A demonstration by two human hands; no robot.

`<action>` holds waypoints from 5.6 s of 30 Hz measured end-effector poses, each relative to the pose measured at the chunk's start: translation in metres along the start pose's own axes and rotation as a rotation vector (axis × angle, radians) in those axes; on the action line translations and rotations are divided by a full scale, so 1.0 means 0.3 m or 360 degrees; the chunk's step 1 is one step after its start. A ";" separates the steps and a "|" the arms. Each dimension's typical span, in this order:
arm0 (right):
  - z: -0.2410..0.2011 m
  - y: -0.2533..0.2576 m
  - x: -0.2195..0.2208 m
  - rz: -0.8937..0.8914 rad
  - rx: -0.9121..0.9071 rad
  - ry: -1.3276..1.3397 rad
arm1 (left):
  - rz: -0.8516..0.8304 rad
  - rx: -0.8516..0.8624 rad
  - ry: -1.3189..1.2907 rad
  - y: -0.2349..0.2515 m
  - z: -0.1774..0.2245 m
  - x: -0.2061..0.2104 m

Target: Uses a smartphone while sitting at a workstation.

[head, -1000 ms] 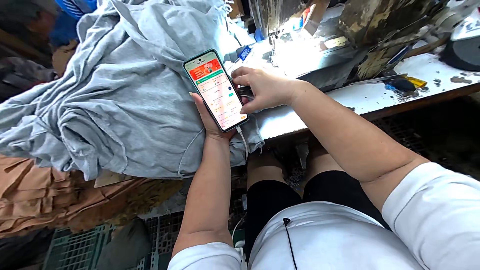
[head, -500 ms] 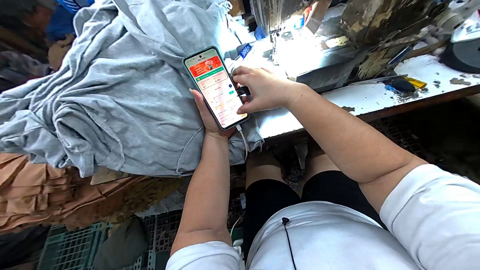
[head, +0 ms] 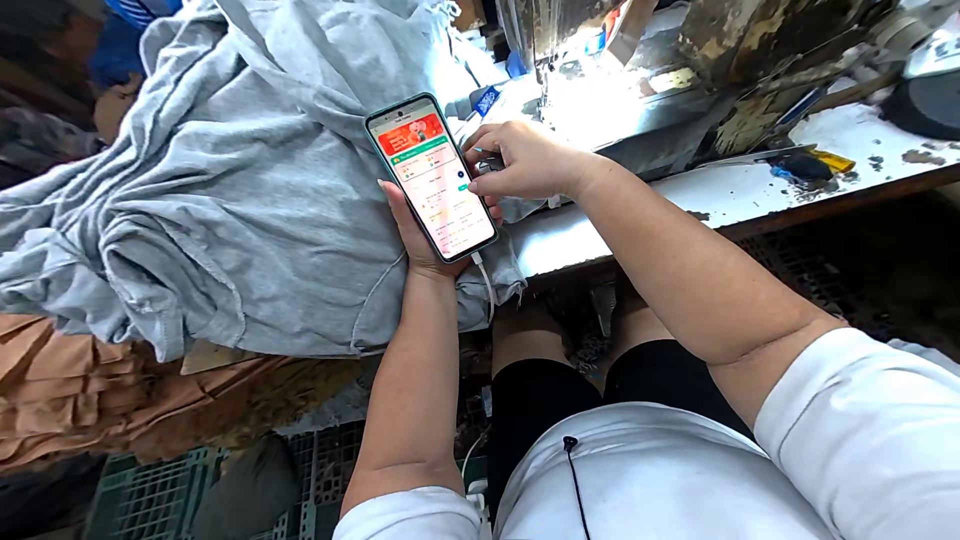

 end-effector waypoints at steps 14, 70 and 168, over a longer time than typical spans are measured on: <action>0.027 0.010 -0.036 0.0133 0.0368 0.0106 | 0.0035 -0.0076 -0.0002 -0.015 -0.022 0.006; 0.008 0.009 -0.047 0.0241 0.0588 -0.0015 | 0.0112 -0.0024 0.0237 -0.022 -0.010 -0.045; 0.022 0.007 -0.028 0.0213 0.0430 0.0129 | -0.0016 -0.0134 0.0037 -0.006 -0.035 0.008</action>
Point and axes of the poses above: each hand's wrist, its own y-axis towards the middle knuckle, its own x-axis out of the palm, z = x × y, the point moved 8 cm from there along y, towards the middle knuckle, and after that the axes turned 8 degrees about -y, right-handed, at the moved point
